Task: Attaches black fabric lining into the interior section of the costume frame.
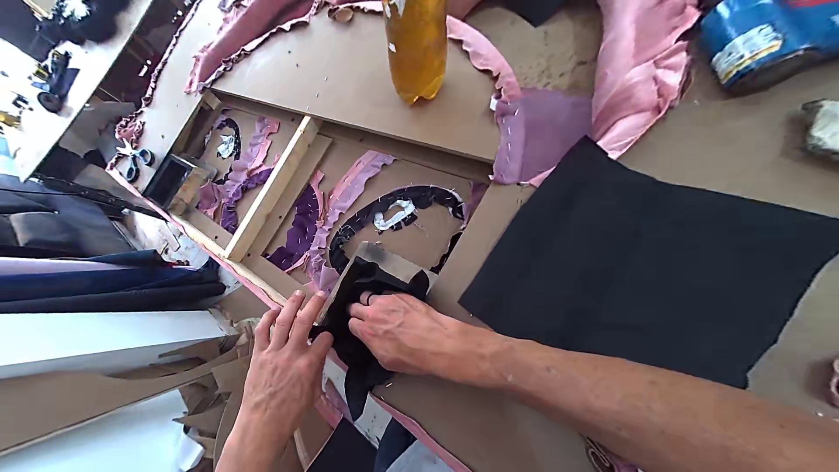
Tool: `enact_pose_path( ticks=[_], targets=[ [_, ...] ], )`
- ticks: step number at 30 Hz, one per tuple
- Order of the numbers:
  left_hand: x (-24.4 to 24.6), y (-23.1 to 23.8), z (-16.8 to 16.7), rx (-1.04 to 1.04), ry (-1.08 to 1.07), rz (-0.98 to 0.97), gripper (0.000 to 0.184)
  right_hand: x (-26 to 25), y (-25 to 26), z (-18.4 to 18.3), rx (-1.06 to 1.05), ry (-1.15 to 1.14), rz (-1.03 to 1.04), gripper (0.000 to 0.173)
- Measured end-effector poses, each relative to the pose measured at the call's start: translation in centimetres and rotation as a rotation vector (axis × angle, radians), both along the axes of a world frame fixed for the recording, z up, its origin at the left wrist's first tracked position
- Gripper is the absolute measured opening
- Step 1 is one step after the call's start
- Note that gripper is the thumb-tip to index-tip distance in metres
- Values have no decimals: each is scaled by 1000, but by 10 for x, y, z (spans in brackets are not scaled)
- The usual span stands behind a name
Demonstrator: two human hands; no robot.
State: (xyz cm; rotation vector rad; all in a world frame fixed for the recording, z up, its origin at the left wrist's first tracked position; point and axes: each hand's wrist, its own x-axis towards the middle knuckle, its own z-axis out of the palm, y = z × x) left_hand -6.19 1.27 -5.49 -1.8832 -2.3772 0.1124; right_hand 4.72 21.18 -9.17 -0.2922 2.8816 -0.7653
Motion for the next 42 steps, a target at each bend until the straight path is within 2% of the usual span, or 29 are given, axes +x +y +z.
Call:
enact_pose_path(
  ticks=[4, 6, 9, 11, 13, 14, 16, 18, 21, 24, 29, 33, 35, 38, 42],
  targets=[
    [14, -8, 3, -23, -15, 4, 20, -5, -8, 3, 84, -19, 44, 19],
    [21, -12, 5, 23, -76, 65, 26, -7, -10, 4, 99, -51, 65, 22],
    [17, -14, 18, 285, -432, 270, 41, -9, -5, 6, 88, -87, 91, 21],
    [12, -7, 30, 454, -603, 458, 31, -7, -1, 1, 44, -46, 88, 17],
    [7, 5, 31, 505, -565, 592, 17, -4, 2, -3, 4, -7, 80, 14],
    [7, 9, 31, 474, -486, 626, 19, -3, 3, -4, -7, -7, 80, 14],
    [11, 14, 29, 390, -318, 678, 41, -3, 2, -4, -7, -5, 79, 14],
    [18, 8, 26, 378, -273, 697, 45, -5, -1, -2, 36, -5, 101, 17],
    [32, -10, 19, 461, -286, 582, 25, -13, -10, 3, 90, -45, 160, 20],
    [36, -22, 12, 509, -311, 434, 19, -11, -1, 2, 45, -63, 174, 16],
    [31, -30, 22, 512, -278, 412, 26, -5, 10, 1, -72, -23, 97, 11],
    [27, -35, 22, 428, -201, 358, 46, -6, 9, -5, -40, 71, 78, 9],
    [24, -36, 16, 374, -205, 284, 45, -8, 9, -6, -27, 61, 86, 9],
    [18, -31, 6, 234, -206, 102, 27, -8, 5, -10, 30, 97, 95, 7],
    [2, -15, -1, 97, -160, -93, 42, -11, -2, -9, 142, 142, 158, 7]
  ],
)
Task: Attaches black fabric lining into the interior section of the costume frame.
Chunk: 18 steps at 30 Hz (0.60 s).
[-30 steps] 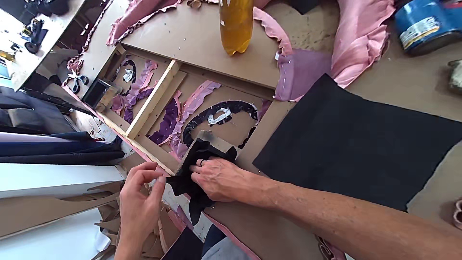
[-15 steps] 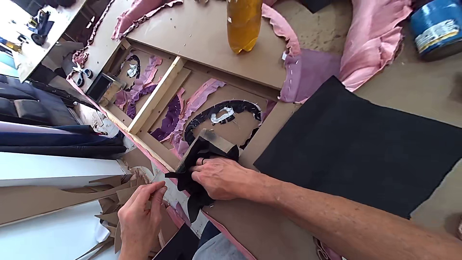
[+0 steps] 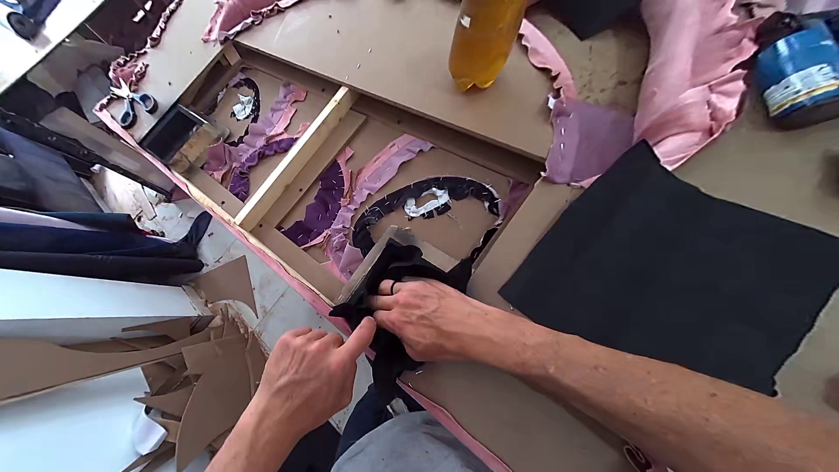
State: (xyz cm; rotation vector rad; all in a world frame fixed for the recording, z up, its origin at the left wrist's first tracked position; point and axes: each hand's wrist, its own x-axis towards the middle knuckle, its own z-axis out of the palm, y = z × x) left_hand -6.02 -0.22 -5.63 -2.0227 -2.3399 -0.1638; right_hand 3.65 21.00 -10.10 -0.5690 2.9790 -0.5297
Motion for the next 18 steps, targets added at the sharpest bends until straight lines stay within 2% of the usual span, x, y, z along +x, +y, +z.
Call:
enact_pose_path(
  ticks=[4, 8, 11, 12, 14, 16, 18],
  targets=[
    [-10, 5, 6, -114, 86, -42, 46, -8, -7, 7, 87, -28, 120, 13],
    [-19, 11, 9, -221, 167, -90, 51, -2, -2, -1, -7, 3, 94, 13],
    [-25, 11, 14, -202, 186, -90, 18, 1, 0, 1, -46, -36, 61, 11],
    [-23, 7, 15, -211, 187, -66, 13, 0, 1, 2, -49, -58, 64, 11],
    [-11, -6, 13, -214, 181, -18, 15, -1, 1, 3, -51, -77, 59, 13],
    [0, -13, 12, -153, 89, 51, 26, -1, -2, 3, -56, -98, 46, 14],
    [-1, -9, 27, -22, -150, 209, 33, -1, -3, 4, -61, -125, 34, 12]
  ],
)
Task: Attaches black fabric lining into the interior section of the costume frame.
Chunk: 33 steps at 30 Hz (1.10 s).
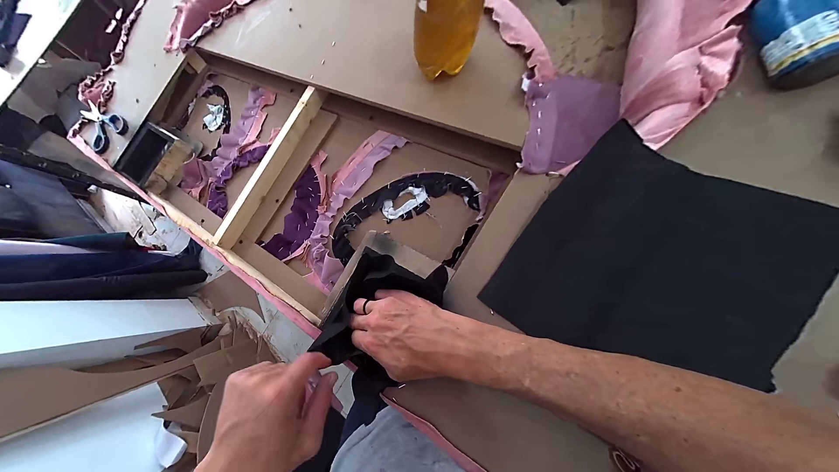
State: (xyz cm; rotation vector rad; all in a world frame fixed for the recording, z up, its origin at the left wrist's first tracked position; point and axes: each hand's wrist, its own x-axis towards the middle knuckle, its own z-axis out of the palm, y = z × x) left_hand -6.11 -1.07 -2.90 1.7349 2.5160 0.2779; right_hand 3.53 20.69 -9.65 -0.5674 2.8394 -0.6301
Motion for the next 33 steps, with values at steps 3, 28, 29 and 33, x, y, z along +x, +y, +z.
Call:
enact_pose_path(
  ticks=[3, 28, 29, 33],
  targets=[
    [-14, 26, 22, 113, 29, 151, 39, 3, 4, 3, -37, -26, -8, 10],
    [-11, 31, -2, -117, -135, 439, 55, -5, -6, 1, -70, -86, 43, 11],
    [-6, 29, -1, -151, -106, 418, 64, -4, -7, 2, -64, -98, 38, 12],
    [8, 29, -10, -199, -46, 402, 57, -3, 0, 6, -116, -127, 48, 10]
  ],
)
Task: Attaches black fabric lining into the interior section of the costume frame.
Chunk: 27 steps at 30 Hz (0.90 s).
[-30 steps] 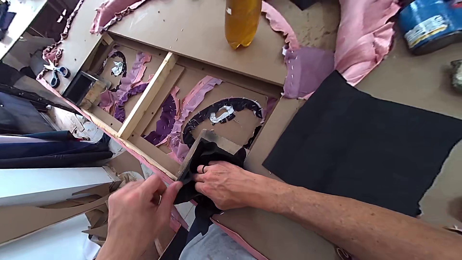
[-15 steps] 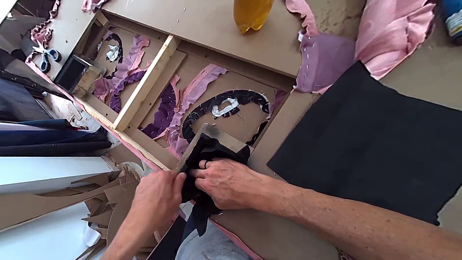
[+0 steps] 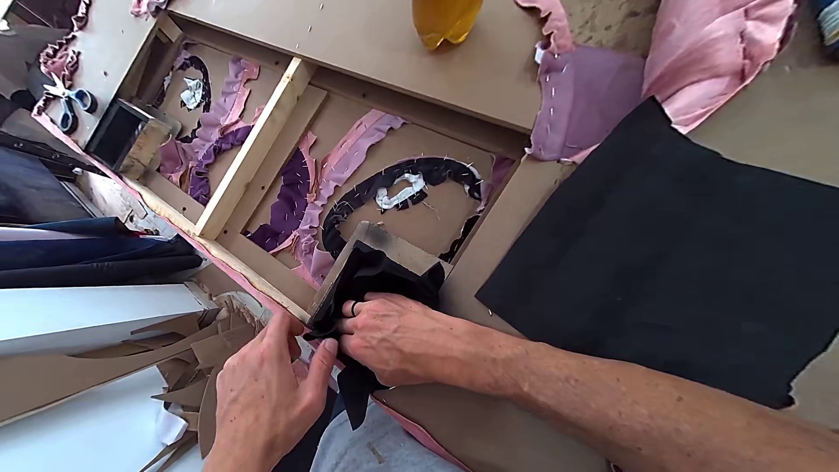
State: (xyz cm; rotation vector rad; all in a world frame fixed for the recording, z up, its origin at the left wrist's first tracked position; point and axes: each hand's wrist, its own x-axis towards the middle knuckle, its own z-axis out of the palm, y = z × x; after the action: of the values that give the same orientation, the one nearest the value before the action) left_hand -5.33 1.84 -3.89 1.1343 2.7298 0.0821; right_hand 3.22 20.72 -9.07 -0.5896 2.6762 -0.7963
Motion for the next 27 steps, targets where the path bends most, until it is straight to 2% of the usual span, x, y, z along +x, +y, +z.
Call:
enact_pose_path(
  ticks=[4, 6, 8, 11, 14, 15, 20, 24, 27],
  targets=[
    [-4, -5, -1, 163, 10, -19, 36, 5, 8, 2, -43, 36, -73, 8],
    [-8, -15, 0, 300, 11, -140, 27, 5, 7, 0, -38, 70, -91, 7],
    [-13, -27, -1, 353, 14, -295, 28, 2, 3, -3, -44, 84, -89, 6],
    [-17, -36, -8, 353, 101, -446, 45, 1, 0, -6, -37, 124, -82, 5],
    [-19, -34, -9, 325, 119, -526, 22, 1, 0, -5, -16, 116, -76, 5],
    [-20, -30, -11, 309, 140, -547, 20, 1, 0, -5, -11, 111, -77, 6],
    [-29, -17, -16, 200, 229, -621, 22, 2, -1, -5, 3, 120, -86, 4],
    [-28, -14, -10, 170, 184, -722, 19, 2, 0, -4, 11, 110, -72, 6],
    [-13, -21, -13, 158, 167, -655, 22, 2, 1, -1, 41, 67, -45, 8]
  ],
)
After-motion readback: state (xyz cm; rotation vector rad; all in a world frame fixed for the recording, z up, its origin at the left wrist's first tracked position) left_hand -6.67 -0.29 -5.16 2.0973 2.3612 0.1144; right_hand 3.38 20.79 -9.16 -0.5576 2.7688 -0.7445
